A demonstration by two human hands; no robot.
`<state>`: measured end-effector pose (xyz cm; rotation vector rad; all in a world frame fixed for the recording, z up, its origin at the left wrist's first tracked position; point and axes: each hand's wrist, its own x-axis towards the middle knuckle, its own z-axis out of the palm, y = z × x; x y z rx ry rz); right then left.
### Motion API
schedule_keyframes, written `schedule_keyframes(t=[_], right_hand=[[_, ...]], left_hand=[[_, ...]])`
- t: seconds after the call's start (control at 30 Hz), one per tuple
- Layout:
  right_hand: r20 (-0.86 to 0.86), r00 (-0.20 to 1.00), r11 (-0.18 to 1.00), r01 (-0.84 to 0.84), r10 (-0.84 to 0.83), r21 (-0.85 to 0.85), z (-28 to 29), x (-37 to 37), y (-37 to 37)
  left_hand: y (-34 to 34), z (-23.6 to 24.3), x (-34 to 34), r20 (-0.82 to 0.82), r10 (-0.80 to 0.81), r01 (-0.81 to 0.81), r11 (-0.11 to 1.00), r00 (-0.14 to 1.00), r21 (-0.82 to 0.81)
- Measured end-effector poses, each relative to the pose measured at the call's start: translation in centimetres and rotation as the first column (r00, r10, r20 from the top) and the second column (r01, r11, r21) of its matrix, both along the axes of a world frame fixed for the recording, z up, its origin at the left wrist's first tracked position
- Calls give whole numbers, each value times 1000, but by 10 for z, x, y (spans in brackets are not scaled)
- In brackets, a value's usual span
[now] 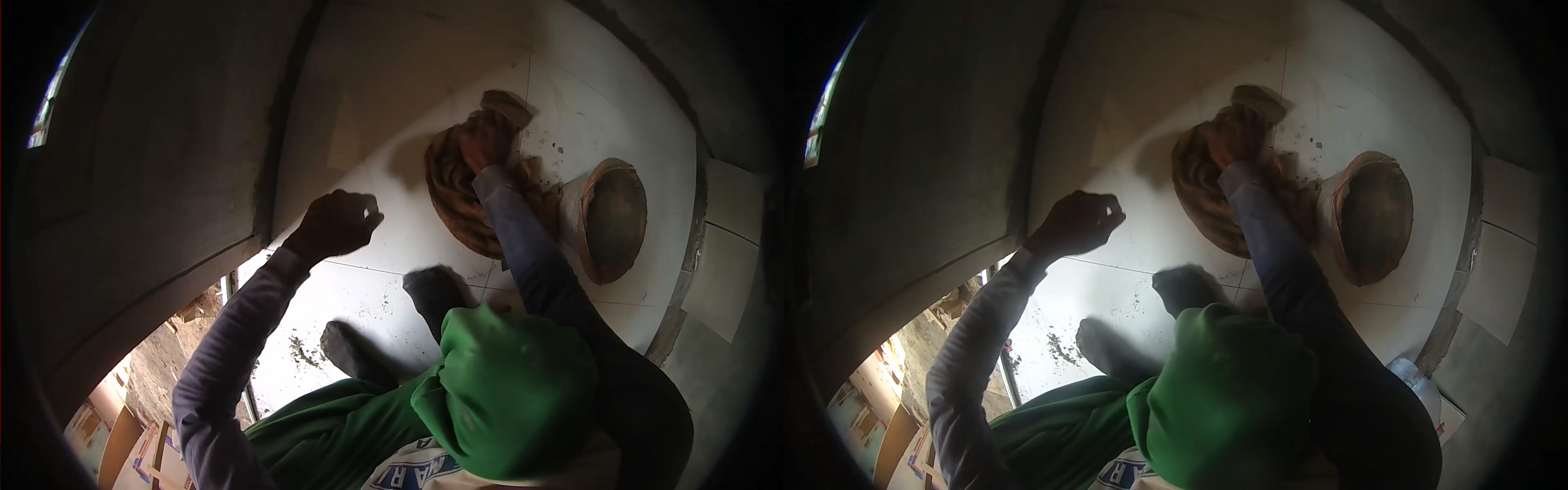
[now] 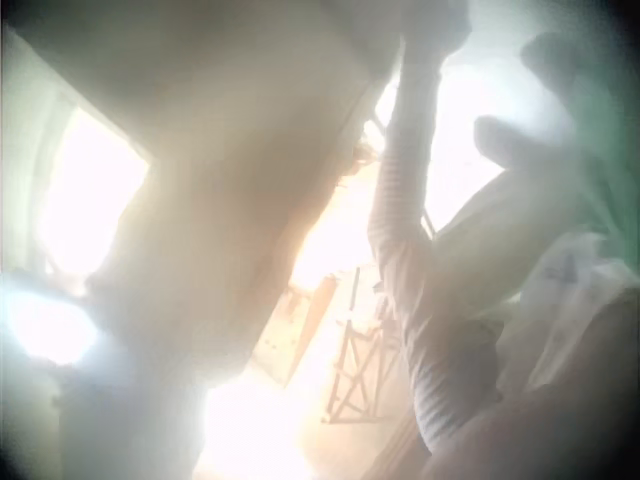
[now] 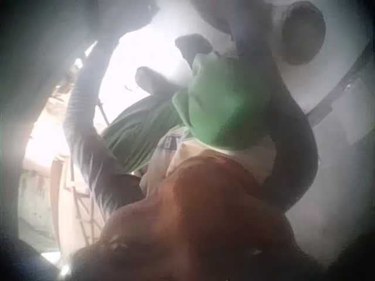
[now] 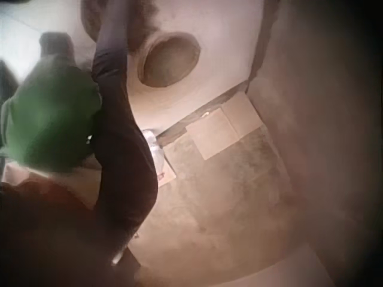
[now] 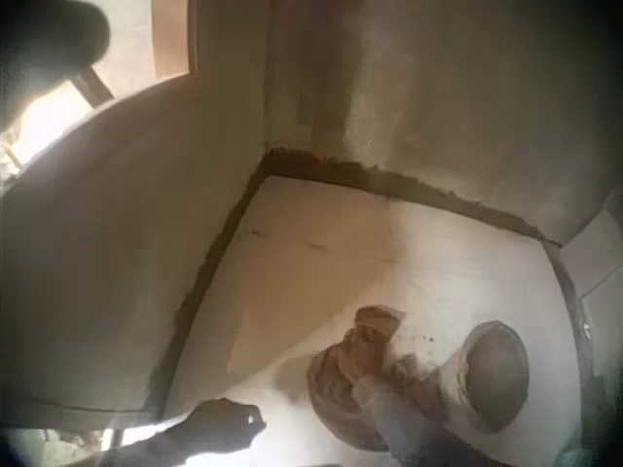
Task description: The person applies grout to the corner gap between wall tiles using a scraper and a small block, then wipes the excess material away from the tiles with a cloth.
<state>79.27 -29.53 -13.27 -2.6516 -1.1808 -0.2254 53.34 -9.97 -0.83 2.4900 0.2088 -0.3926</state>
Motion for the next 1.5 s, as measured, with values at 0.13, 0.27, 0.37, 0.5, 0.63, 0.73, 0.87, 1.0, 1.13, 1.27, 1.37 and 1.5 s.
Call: schedule_keyframes(t=[0.13,0.27,0.37,0.5,0.63,0.73,0.87,1.0,1.13,1.27,1.37,1.5], right_hand=[[-75,961,963,-268,267,-6,-18,-24,79],[83,931,933,-359,355,25,-51,103,151],[-187,981,997,-66,57,-44,-46,218,140],[12,1000,996,-2,1,85,-21,137,149],[86,987,988,-144,138,64,-15,106,131],[43,982,982,-185,183,47,0,149,169],[134,943,940,-321,305,115,-29,188,134],[-76,997,991,-24,35,134,-1,164,97],[176,972,963,-188,155,192,-26,172,155],[42,973,926,-228,226,301,-6,164,242],[165,926,897,-371,339,240,2,162,213],[-5,995,924,-90,99,372,4,140,192]], left_hand=[[8,-73,50,462,216,-331,926,860,181],[4,-99,123,607,459,-653,746,649,134],[17,-117,162,649,473,-677,730,596,90],[50,-117,150,595,524,-757,609,609,239],[36,-109,168,543,597,-793,554,591,253],[34,-103,178,504,617,-788,556,605,266],[34,-98,182,397,684,-790,549,612,274],[43,-100,177,381,698,-796,528,606,297],[35,-95,190,363,703,-791,534,612,300],[35,-97,187,337,728,-802,523,597,289],[40,-100,181,340,733,-807,521,590,277],[40,-99,190,364,727,-813,516,582,270]])
